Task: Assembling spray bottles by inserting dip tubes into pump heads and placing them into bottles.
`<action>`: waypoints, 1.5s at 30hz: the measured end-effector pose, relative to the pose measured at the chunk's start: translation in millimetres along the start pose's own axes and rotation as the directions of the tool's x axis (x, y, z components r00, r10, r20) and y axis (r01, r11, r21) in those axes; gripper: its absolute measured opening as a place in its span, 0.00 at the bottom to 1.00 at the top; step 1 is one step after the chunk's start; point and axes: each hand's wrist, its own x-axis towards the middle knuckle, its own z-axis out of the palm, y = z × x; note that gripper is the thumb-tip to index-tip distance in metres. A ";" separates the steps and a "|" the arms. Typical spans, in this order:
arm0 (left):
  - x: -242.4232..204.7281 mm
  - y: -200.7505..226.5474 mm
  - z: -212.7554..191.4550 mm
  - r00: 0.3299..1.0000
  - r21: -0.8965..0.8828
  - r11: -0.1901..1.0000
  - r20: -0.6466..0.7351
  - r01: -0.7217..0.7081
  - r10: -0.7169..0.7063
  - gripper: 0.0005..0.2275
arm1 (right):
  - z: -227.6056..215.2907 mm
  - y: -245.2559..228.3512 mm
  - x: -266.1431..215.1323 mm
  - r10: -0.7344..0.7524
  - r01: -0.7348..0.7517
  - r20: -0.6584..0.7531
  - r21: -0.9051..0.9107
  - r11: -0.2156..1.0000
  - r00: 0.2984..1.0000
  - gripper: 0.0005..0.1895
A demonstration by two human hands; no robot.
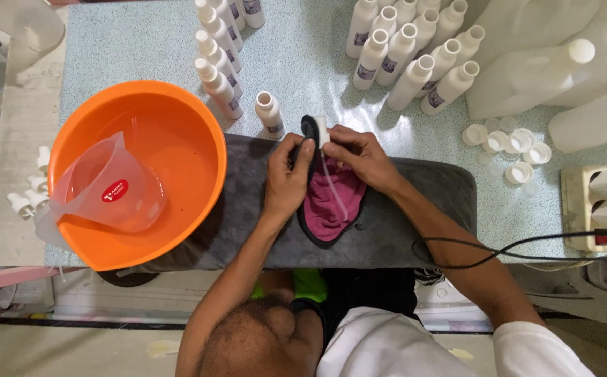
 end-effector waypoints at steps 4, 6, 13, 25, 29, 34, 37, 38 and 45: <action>1.4 -0.8 -2.7 1.000 -0.022 0.999 -0.014 0.024 -0.025 0.11 | 6.0 -10.7 -0.4 -0.011 0.011 0.012 -0.008 1.000 1.000 0.19; 2.2 4.5 -2.5 0.999 -0.038 0.999 0.008 0.033 -0.033 0.11 | 3.0 -3.9 1.3 0.025 -0.026 -0.032 -0.011 1.000 0.999 0.18; 1.9 -9.5 -6.5 0.998 -0.083 0.995 0.016 0.059 -0.058 0.10 | 3.9 -11.8 -0.5 0.023 -0.023 -0.015 -0.013 1.000 1.000 0.18; 6.3 -4.2 -3.8 0.998 -0.203 0.978 0.034 0.056 -0.050 0.09 | 3.3 -23.2 -0.1 0.034 -0.033 -0.013 0.046 0.998 0.999 0.18; 6.5 -13.1 -1.8 0.993 -0.247 0.962 0.019 0.116 -0.115 0.11 | 6.6 -29.0 1.4 0.028 -0.029 0.012 0.023 0.999 1.000 0.15; 11.2 -23.2 0.7 0.989 -0.271 0.952 -0.005 0.140 -0.147 0.10 | 8.7 -38.1 2.3 0.106 -0.107 -0.041 -0.029 0.994 0.994 0.15; 12.3 -21.4 -1.7 0.986 -0.264 0.951 0.003 0.161 -0.166 0.11 | 15.6 -49.8 4.2 0.162 -0.166 -0.089 -0.030 0.986 0.983 0.15; 11.6 -22.8 -1.7 0.987 -0.246 0.956 0.009 0.157 -0.159 0.12 | 17.2 -53.7 4.5 0.172 -0.176 -0.094 -0.040 0.983 0.981 0.15; 11.8 -47.1 -6.0 0.989 -0.221 0.964 0.031 0.148 -0.145 0.10 | 19.7 -47.4 4.9 0.119 -0.129 -0.096 -0.109 0.986 0.988 0.15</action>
